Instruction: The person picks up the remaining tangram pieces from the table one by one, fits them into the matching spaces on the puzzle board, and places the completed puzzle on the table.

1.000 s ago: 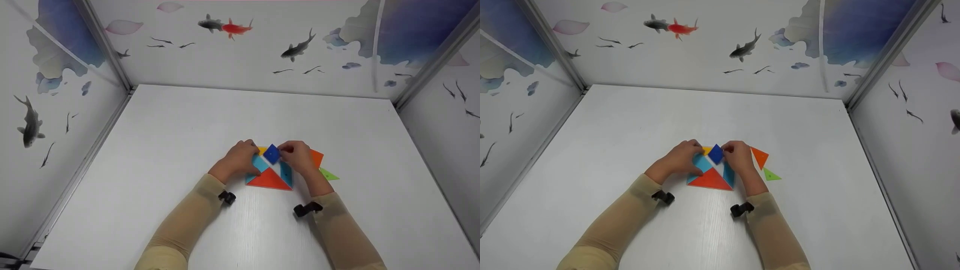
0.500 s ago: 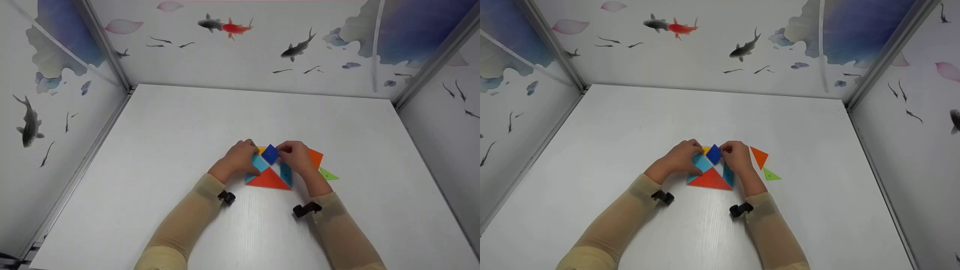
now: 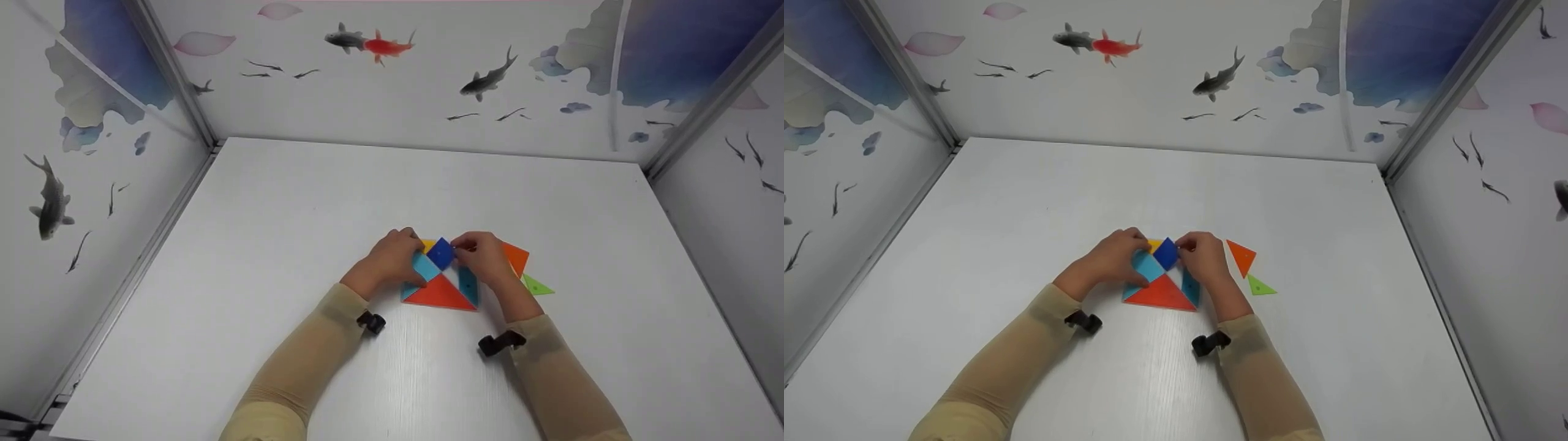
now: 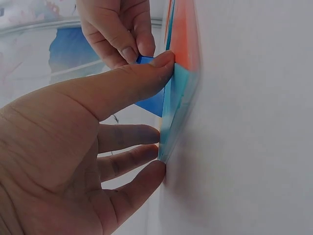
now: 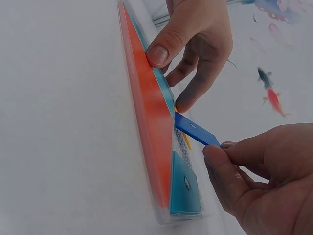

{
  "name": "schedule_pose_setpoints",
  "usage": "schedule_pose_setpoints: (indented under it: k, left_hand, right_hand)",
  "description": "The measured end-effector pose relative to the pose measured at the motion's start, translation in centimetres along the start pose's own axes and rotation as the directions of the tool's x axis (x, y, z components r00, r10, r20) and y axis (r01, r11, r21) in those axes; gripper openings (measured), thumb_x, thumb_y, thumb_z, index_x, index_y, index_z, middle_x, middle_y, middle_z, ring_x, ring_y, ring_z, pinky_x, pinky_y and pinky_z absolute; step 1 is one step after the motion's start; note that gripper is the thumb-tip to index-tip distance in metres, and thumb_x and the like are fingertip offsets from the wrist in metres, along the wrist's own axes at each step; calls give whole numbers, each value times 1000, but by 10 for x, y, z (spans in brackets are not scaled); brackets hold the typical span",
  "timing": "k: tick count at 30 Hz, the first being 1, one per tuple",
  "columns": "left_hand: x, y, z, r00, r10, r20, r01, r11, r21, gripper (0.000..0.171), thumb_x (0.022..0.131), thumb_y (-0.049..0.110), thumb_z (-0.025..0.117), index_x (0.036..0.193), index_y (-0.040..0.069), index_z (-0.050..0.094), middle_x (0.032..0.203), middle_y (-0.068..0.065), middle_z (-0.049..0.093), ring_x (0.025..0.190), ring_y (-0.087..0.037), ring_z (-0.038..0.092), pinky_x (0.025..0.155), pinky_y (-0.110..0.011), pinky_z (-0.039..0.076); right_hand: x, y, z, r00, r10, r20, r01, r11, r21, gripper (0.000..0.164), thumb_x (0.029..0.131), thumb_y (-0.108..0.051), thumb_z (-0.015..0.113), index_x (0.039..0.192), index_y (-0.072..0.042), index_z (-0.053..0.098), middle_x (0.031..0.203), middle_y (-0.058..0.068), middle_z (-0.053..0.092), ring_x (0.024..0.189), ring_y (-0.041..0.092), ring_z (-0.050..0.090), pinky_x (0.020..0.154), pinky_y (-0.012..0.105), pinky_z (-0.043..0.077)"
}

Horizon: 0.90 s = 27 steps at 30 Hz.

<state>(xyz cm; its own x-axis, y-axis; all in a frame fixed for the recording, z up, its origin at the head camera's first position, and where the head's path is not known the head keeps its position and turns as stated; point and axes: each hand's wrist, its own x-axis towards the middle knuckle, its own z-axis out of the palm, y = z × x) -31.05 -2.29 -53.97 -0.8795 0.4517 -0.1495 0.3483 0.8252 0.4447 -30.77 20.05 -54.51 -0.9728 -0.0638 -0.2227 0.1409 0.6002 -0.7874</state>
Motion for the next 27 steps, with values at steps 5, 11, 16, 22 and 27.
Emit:
schedule_pose_setpoints:
  k: [5,11,16,22,27]
  left_hand:
    - [0,-1,0,1000,-3,2,3,1000,-10,76,81,40,93,145,11,65,140,-4,58,129,-22,52,110,-37,54]
    - [1,-2,-1,999,40,0,-40,999,5,73,80,40,92,142,10,68,139,-6,59,126,-25,54,106,-37,55]
    - [2,-4,-1,997,80,-5,-80,996,28,70,81,40,91,140,9,70,139,-8,60,124,-28,55,104,-38,55]
    - [2,-3,-2,997,75,-10,-75,996,48,70,82,41,91,140,9,69,139,-8,60,124,-27,55,105,-37,55]
    - [0,-1,-3,999,50,1,-50,999,12,73,81,40,91,142,8,68,139,-8,59,125,-26,54,106,-37,55]
  right_hand:
    - [-1,0,0,1000,6,8,-6,1000,3,23,107,-17,63,127,-11,73,127,12,69,114,30,64,105,42,57]
    - [-1,-1,0,1000,14,6,-14,1000,-7,24,107,-17,64,128,-11,74,127,12,69,113,29,65,105,42,58]
    - [-1,-3,0,1000,19,1,-19,1000,-13,25,106,-16,65,128,-11,75,128,13,70,113,29,66,104,42,59]
    - [-1,-4,0,1000,30,1,-30,999,-27,24,106,-14,65,128,-10,74,129,13,69,114,30,64,105,43,58]
    - [0,-5,0,998,67,6,-67,998,-16,24,106,-16,66,128,-12,74,129,12,69,114,29,65,105,42,59]
